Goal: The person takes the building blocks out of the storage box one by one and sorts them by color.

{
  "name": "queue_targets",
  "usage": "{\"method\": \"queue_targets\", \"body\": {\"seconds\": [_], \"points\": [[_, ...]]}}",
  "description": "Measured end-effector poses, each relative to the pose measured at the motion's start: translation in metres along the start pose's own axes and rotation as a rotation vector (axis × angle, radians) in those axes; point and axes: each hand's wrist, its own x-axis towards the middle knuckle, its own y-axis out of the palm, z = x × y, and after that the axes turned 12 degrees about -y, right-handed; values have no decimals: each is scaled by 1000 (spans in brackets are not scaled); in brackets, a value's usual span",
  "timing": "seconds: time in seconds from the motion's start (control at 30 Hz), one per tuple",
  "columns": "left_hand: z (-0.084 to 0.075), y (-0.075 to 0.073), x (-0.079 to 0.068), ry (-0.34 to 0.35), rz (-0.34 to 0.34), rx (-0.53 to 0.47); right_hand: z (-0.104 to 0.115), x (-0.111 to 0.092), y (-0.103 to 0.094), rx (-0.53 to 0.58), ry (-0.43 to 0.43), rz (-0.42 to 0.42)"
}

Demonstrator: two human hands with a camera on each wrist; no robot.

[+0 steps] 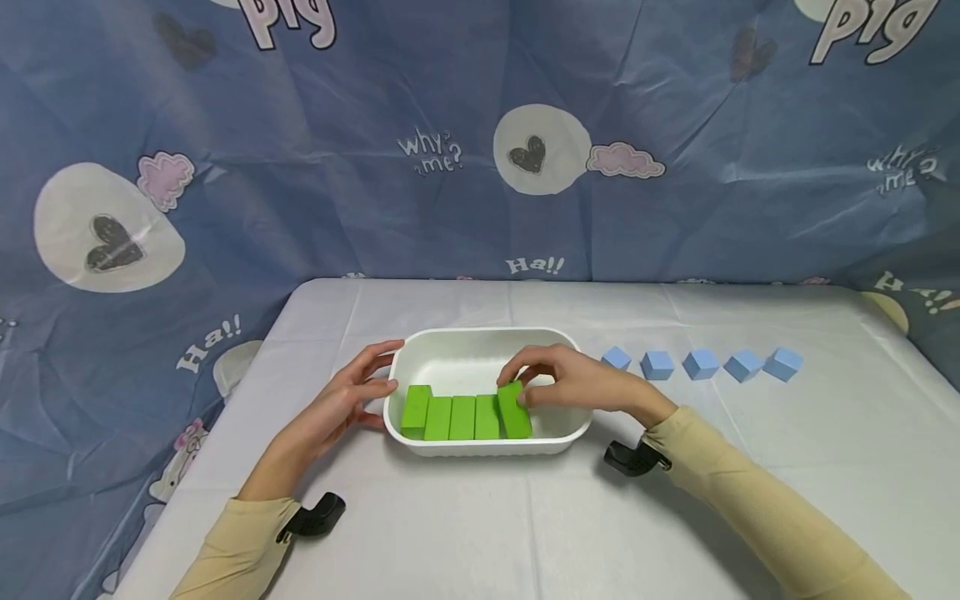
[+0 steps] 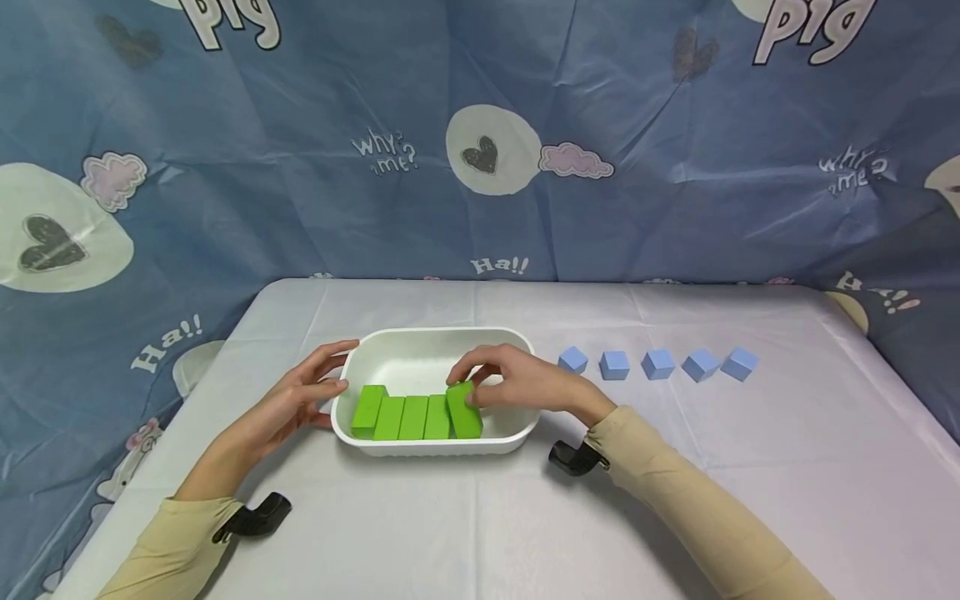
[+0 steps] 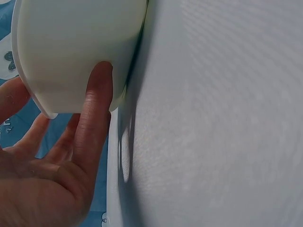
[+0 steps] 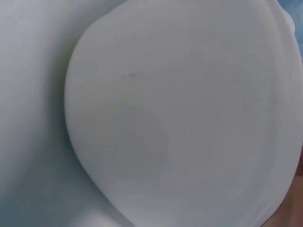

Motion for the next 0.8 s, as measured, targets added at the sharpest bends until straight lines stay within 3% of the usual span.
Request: {"method": "queue_targets", "body": {"seconds": [0.2,0.5,0.8], "points": [[0,0,0,-5,-5,-1,2,-4,0,71,34,-95],[0,0,1,-2,-1,0,0,-7,2,174,8,-210],[-1,1,-1,-4,-8,-6,2,-10,2,157,42,-319]]}}
